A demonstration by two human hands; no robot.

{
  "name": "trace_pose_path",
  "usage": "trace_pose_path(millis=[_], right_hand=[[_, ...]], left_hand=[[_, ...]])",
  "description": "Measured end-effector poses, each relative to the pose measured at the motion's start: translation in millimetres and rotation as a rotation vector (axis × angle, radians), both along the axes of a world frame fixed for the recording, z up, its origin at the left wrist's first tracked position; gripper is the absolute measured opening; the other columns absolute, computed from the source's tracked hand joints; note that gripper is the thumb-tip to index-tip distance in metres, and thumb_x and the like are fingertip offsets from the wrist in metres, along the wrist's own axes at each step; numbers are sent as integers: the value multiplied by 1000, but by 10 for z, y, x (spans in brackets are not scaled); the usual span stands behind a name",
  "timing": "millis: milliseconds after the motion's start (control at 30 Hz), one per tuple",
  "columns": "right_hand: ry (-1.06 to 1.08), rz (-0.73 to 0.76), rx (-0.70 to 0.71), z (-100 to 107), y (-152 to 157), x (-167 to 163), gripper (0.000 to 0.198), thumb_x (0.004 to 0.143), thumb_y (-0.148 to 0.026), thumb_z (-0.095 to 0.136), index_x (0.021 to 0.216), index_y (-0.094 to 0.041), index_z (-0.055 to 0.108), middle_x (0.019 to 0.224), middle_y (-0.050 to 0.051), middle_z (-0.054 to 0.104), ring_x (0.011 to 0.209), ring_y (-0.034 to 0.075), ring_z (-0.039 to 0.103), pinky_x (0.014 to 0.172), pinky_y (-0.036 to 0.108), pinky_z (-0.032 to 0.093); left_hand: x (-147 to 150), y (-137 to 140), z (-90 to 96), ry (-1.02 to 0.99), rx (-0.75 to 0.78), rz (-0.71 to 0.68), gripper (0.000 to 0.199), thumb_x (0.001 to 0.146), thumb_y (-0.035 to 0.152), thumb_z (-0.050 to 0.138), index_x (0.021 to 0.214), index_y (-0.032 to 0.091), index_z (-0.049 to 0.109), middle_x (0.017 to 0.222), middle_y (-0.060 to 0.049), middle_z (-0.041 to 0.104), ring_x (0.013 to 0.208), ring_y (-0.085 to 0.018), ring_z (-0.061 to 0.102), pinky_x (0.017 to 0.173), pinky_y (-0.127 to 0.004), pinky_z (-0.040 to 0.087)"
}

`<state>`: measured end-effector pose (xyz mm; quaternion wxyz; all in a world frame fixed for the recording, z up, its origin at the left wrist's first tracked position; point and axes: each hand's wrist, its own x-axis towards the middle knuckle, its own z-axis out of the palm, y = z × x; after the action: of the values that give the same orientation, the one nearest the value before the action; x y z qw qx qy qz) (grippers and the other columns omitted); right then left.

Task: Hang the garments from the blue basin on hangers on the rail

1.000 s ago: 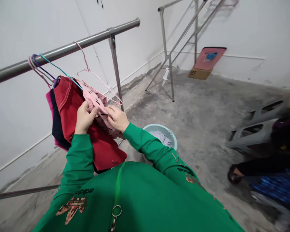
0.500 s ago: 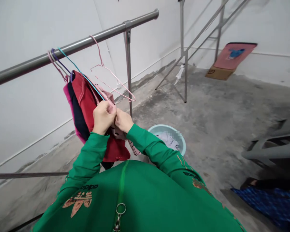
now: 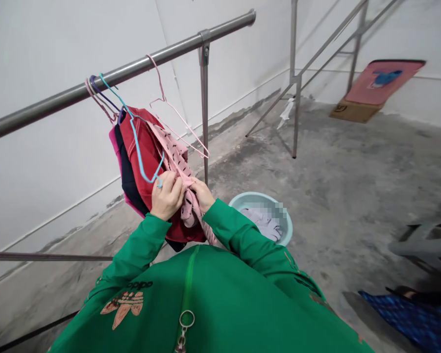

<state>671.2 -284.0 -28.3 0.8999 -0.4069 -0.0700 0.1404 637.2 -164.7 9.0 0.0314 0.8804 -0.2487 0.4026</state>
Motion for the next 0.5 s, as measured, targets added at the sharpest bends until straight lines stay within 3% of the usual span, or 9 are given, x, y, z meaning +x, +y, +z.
trace_pose_path(millis=[133,200,300,400,500], right_hand=[[79,71,55,-195,-70,25,32,52,-14,59,83,-17,66,80,0,71,77,16,62,76,28,51],[123,92,76,-309,-136,47,41,53,-11,57,92,-18,67,91,1,73,85,17,65,82,30,52],[200,50,91,-435,-260,71,40,55,-10,57,92,-20,64,88,-2,73,82,16,66,81,29,54],[196,5,70,-438,-390,37,27,56,-12,57,81,-19,59,78,-3,70,72,14,64,75,29,55],[75,-12,10,-289,-505,-82,20,57,-17,56,76,-19,58,72,-1,67,72,17,64,75,33,57]], left_hand=[[-22,68,283,-237,6,18,32,90,25,53,120,14,59,126,-19,59,127,-30,49,105,-48,40],[-63,124,468,-240,-56,97,37,91,27,52,125,15,55,133,-20,54,132,-31,45,106,-49,39],[-130,203,659,-132,-120,160,36,92,29,50,125,14,55,135,-20,53,133,-33,44,109,-52,35],[-165,185,596,115,-167,49,37,93,29,48,125,13,54,132,-20,55,131,-30,47,110,-49,36],[-174,8,234,618,-287,-230,63,82,42,66,135,13,47,139,-21,49,135,-32,42,113,-50,35]])
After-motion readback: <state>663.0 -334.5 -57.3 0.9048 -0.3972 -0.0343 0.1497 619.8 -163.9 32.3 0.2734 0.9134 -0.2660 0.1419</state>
